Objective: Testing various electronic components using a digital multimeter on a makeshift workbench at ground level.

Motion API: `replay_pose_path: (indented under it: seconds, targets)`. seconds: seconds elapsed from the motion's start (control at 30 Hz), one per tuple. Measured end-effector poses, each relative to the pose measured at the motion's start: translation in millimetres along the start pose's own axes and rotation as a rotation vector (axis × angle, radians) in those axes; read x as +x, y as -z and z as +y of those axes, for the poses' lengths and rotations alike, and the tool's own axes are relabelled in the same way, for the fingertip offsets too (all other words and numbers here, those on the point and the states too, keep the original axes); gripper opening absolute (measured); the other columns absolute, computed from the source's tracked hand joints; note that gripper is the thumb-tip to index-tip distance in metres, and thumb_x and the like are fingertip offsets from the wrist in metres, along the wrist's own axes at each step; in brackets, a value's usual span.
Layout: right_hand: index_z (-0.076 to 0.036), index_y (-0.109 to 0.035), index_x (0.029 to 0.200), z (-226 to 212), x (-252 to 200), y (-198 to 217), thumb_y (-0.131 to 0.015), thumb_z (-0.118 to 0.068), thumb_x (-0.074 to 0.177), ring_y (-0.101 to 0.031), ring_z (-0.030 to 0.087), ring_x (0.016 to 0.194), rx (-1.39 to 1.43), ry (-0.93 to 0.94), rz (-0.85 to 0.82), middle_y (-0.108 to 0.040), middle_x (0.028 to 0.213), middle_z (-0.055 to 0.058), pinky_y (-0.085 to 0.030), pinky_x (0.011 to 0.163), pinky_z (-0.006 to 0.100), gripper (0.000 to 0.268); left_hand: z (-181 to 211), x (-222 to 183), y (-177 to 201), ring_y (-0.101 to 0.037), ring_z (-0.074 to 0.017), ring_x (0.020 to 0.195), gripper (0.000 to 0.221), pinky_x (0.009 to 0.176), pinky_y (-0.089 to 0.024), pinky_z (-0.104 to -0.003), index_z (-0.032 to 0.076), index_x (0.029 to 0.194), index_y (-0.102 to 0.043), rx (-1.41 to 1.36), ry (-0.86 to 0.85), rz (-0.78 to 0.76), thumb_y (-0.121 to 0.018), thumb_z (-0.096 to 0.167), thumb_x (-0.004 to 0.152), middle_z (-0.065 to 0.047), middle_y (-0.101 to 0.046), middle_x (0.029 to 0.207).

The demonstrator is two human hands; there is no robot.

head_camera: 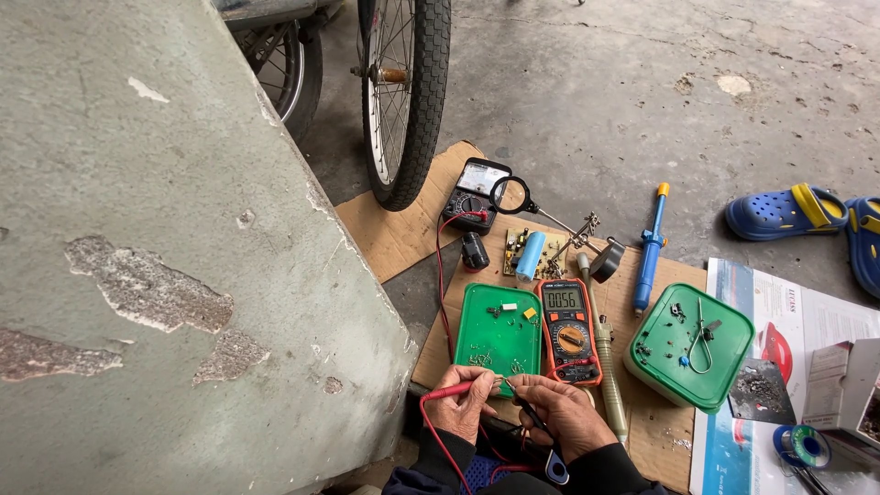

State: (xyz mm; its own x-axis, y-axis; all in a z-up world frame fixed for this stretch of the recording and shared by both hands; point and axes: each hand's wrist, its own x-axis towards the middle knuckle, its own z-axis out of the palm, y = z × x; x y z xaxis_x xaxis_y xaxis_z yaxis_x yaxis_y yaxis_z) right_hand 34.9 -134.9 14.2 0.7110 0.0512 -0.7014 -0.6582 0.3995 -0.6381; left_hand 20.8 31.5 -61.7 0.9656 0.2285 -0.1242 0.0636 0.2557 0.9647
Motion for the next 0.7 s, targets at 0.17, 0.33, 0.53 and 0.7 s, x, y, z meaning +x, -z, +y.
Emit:
replay_pose_path:
  seconds: [0.17, 0.33, 0.53, 0.7]
  targets:
    - [0.013, -0.084, 0.116, -1.5, -0.6, -0.7, -0.074, 0.007, 0.097, -0.050, 0.023, 0.053, 0.008, -0.020, 0.003, -0.063, 0.080, 0.017, -0.024, 0.032, 0.027, 0.022, 0.6, 0.3, 1.2, -0.091, -0.0257, 0.087, 0.028, 0.050, -0.071, -0.031, -0.001, 0.104, -0.076, -0.010, 0.040, -0.008, -0.082, 0.026, 0.095, -0.021, -0.091, 0.096]
    - [0.012, -0.084, 0.116, -2.9, -3.3, -1.2, -0.074, 0.006, 0.098, -0.052, 0.023, 0.054, 0.015, -0.029, 0.003, -0.065, 0.083, 0.017, -0.026, 0.032, 0.027, 0.021, -3.1, 1.6, 1.8, -0.091, -0.0253, 0.084, 0.029, 0.048, -0.070, -0.031, -0.001, 0.104, -0.077, 0.004, 0.023, -0.011, -0.081, 0.026, 0.095, -0.021, -0.091, 0.095]
    - [0.012, -0.085, 0.115, 0.6, 0.8, 2.4, -0.075, 0.005, 0.097, -0.051, 0.023, 0.054, 0.014, -0.017, -0.004, -0.064, 0.080, 0.018, -0.026, 0.032, 0.027, 0.022, -4.1, 2.0, 2.5, -0.090, -0.0251, 0.084, 0.031, 0.048, -0.070, -0.032, -0.001, 0.104, -0.076, 0.004, 0.047, -0.002, -0.082, 0.028, 0.094, -0.021, -0.090, 0.095]
    - [0.012, -0.085, 0.116, 1.1, 0.5, 2.4, -0.076, 0.005, 0.096, -0.051, 0.023, 0.053, 0.007, -0.012, 0.003, -0.063, 0.079, 0.018, -0.026, 0.032, 0.027, 0.023, -4.9, 1.3, 2.9, -0.090, -0.0247, 0.083, 0.032, 0.047, -0.069, -0.032, 0.000, 0.104, -0.075, 0.002, 0.039, -0.009, -0.081, 0.030, 0.095, -0.021, -0.090, 0.095]
